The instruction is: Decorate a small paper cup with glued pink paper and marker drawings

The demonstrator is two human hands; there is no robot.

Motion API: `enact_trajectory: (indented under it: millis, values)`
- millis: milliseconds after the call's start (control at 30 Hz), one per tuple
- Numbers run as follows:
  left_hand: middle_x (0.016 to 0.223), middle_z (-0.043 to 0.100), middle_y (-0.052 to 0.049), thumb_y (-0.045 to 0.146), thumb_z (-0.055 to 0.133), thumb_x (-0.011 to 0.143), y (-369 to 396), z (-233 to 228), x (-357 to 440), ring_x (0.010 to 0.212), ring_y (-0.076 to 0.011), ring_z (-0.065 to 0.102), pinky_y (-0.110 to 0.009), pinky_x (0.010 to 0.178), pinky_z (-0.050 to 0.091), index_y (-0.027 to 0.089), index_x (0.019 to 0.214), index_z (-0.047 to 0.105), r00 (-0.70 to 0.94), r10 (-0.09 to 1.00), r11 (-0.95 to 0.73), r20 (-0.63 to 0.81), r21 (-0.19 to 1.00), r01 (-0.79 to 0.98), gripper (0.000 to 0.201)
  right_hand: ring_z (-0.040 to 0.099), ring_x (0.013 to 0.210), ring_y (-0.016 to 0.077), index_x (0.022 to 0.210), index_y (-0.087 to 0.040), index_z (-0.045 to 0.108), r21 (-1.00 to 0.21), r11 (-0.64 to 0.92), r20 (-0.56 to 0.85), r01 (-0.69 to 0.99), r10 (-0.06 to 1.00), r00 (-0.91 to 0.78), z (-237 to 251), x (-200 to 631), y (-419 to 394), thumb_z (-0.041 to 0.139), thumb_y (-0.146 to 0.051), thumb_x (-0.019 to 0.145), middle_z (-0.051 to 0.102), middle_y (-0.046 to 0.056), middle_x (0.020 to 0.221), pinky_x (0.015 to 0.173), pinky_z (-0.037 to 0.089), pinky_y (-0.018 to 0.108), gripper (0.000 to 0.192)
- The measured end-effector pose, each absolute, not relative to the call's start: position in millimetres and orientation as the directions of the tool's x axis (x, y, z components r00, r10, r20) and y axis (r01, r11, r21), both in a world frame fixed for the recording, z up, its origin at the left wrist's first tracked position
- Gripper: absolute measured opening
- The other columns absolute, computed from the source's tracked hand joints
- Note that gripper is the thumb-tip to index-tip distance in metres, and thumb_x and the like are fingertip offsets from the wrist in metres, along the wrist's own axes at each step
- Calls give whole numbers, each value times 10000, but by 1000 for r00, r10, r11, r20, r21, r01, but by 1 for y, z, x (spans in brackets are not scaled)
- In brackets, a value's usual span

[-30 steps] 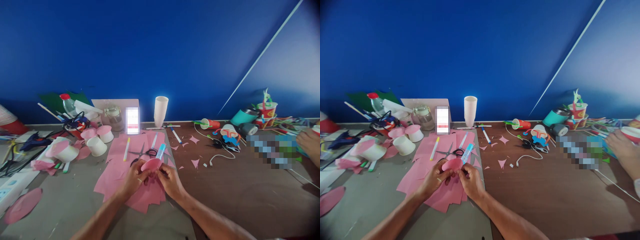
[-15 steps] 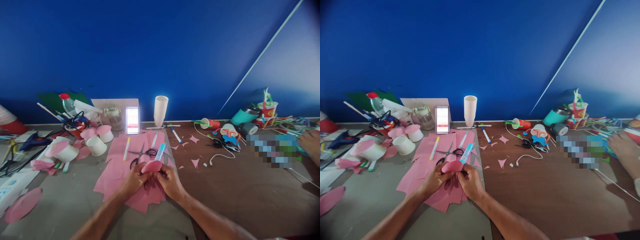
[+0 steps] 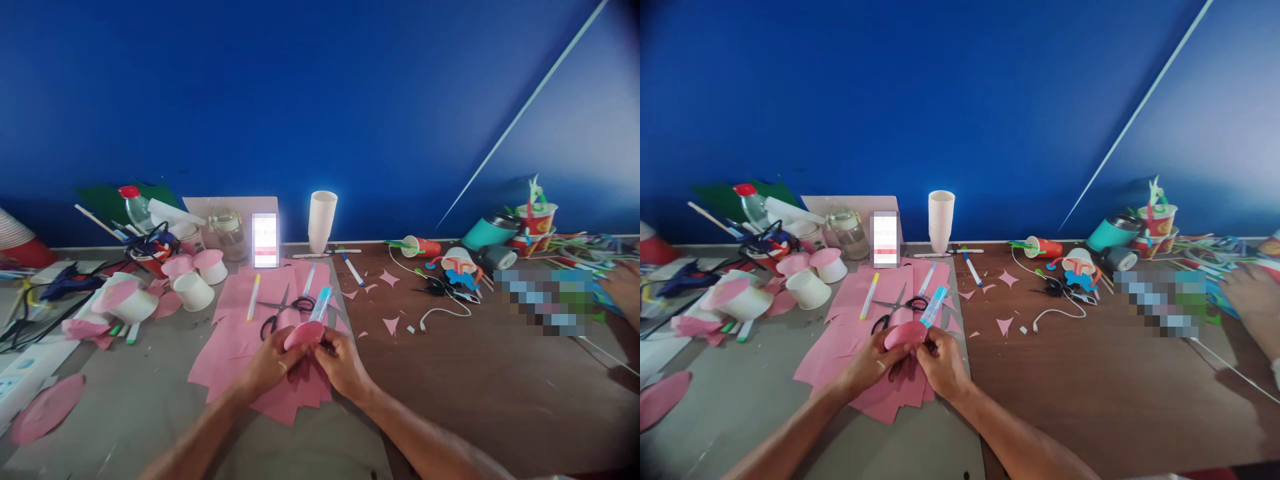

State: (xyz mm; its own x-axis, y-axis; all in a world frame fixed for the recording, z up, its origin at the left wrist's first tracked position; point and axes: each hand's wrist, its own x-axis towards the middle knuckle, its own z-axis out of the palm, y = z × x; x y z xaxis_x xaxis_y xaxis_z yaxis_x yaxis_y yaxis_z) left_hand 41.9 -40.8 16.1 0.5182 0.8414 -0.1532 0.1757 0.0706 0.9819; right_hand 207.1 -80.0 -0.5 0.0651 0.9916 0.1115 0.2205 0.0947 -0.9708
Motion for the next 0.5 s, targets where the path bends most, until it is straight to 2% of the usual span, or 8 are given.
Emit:
enact_trajectory:
  millis: [100,267,400,500]
  values:
    - [480,573,36,366,685,841,-40,15,42,411,-123,484,-228,437,368,194,786,657,505,849,58,-153,979,198,183,549,608,155,710,-184,653,-973,96,108,211,993,46,2,207,-80,593,-302,794,661,12,656,571,454,252,157]
    - [438,542,11,427,708,807,-40,19,43,393,-122,465,-239,428,351,202,571,561,527,834,75,-165,979,187,358,570,616,161,742,-191,662,-980,95,101,176,995,27,2,206,-81,629,-340,788,669,14,676,584,472,257,159]
    - [479,578,9,417,673,838,-42,24,43,421,-138,498,-248,451,370,198,666,603,512,841,65,-176,971,228,286,547,612,158,660,-209,601,-978,69,79,197,996,43,-1,207,-80,595,-314,781,623,-4,615,576,462,253,160]
    - [474,555,30,415,681,823,-43,23,43,411,-139,494,-245,440,367,192,775,619,494,851,70,-177,971,227,236,514,596,146,643,-209,582,-972,68,84,224,995,60,0,208,-80,581,-309,781,609,-10,611,561,440,247,170]
